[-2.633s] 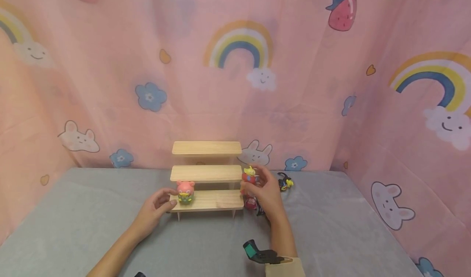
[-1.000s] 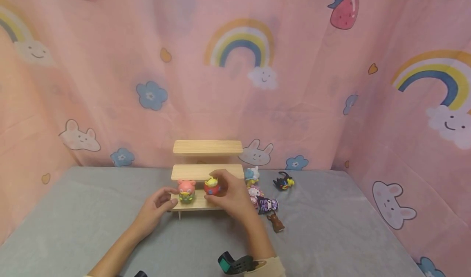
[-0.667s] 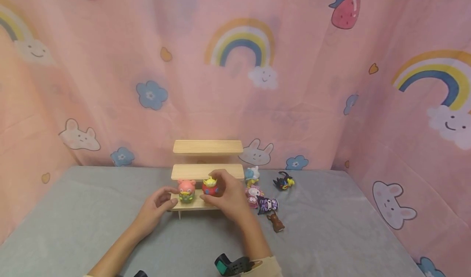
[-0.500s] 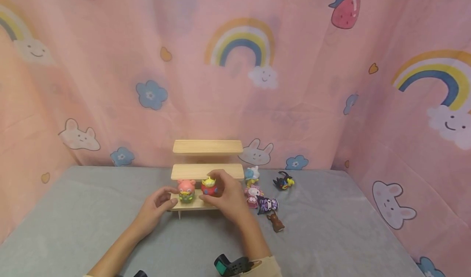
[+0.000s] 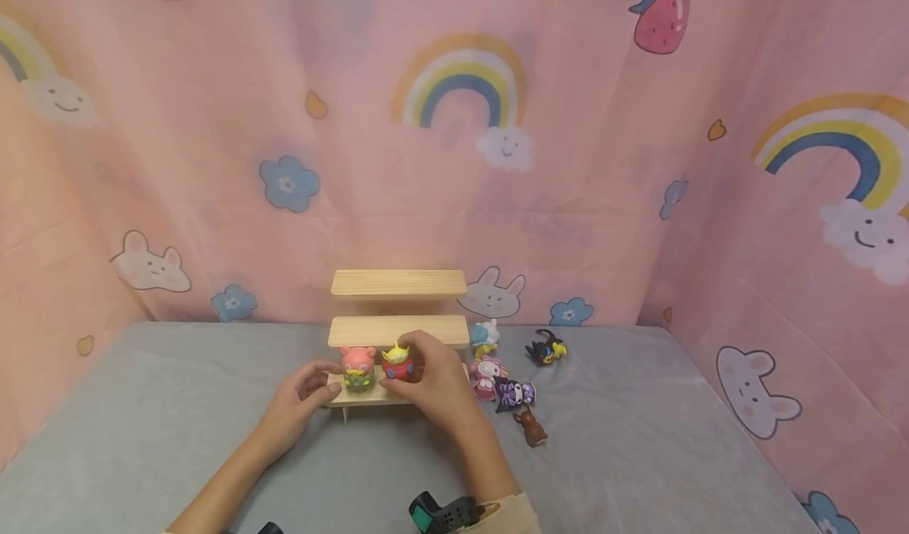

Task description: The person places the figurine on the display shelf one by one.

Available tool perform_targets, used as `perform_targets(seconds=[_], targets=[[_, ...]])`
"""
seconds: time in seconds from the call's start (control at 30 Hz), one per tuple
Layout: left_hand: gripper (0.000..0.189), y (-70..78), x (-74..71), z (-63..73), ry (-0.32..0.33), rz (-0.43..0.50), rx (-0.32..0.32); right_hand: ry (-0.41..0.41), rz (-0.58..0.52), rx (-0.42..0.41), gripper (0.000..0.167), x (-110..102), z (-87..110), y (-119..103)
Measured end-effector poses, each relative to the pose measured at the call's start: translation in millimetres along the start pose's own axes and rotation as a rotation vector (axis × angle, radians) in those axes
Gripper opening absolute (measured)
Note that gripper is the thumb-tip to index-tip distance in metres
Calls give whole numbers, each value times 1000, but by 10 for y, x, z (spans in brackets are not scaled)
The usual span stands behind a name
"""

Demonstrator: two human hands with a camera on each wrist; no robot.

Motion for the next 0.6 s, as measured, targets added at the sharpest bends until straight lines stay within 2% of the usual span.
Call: perform_targets(seconds=[0.13,0.27,0.6], targets=[[24,-2,-6,-6,3,-2,13,-13,57,24,50,-15,6,11],[25,15,4,-5,-3,-1,30,-15,57,54,50,-25,4,40],[27,42,11,17,-9,25,17,20,99,105,43,-20,6,78]])
Point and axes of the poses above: each hand's wrist, its own z-axis away from the middle knuckle, its own x-axis out of the palm, y = z × x, the point moved 9 cm from there along -z, towards the middle knuckle, and after that the axes turned 4 degrees about -y, right-handed, at the moved point
